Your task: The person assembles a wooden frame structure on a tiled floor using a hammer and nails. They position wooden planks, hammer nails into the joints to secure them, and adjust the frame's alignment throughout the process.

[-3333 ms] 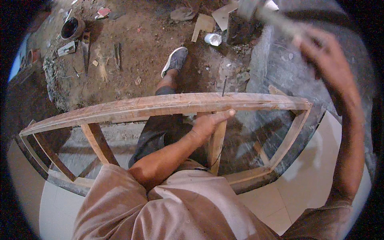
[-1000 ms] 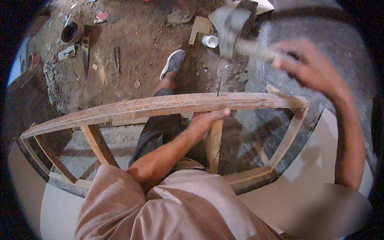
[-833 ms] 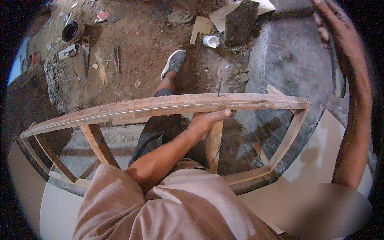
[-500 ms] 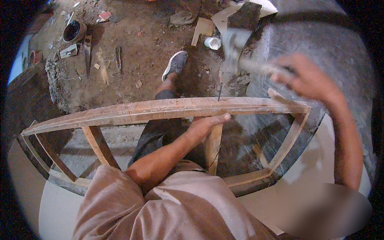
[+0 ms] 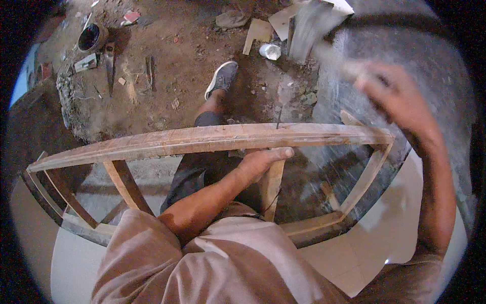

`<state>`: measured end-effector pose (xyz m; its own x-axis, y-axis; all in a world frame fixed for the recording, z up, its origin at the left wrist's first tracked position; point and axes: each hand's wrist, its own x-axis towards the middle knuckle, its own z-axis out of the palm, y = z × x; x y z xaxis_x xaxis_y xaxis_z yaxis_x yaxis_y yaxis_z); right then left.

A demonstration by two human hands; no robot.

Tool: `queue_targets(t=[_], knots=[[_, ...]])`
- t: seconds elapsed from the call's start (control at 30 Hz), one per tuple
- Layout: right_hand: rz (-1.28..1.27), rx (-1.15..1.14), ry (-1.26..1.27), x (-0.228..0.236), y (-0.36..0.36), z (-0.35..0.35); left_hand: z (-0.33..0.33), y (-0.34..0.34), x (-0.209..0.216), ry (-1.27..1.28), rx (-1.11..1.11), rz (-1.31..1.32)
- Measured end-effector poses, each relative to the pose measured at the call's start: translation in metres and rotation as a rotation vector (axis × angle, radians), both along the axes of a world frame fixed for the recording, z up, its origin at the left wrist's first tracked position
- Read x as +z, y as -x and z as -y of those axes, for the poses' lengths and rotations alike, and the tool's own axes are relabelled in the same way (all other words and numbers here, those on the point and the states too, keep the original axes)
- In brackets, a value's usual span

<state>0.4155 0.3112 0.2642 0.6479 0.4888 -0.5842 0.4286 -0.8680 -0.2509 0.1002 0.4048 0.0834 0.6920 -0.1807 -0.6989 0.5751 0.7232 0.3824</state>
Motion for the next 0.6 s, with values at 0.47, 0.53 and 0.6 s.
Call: queue_targets(t=[0.47, 0.53, 0.6], knots=[[-0.049, -0.032, -0.168, -0.011, 0.016, 0.000, -0.016, -0.007, 0.010, -0.042, -0.154, 0.022], [-0.097, -0.290, -0.052, 0.010, 0.021, -0.031, -0.021, -0.009, 0.016, -0.020, -0.159, 0.022], [-0.074, -0.311, -0.112, 0.006, 0.036, -0.015, -0.014, -0.006, 0.009, 0.035, -0.095, 0.024]])
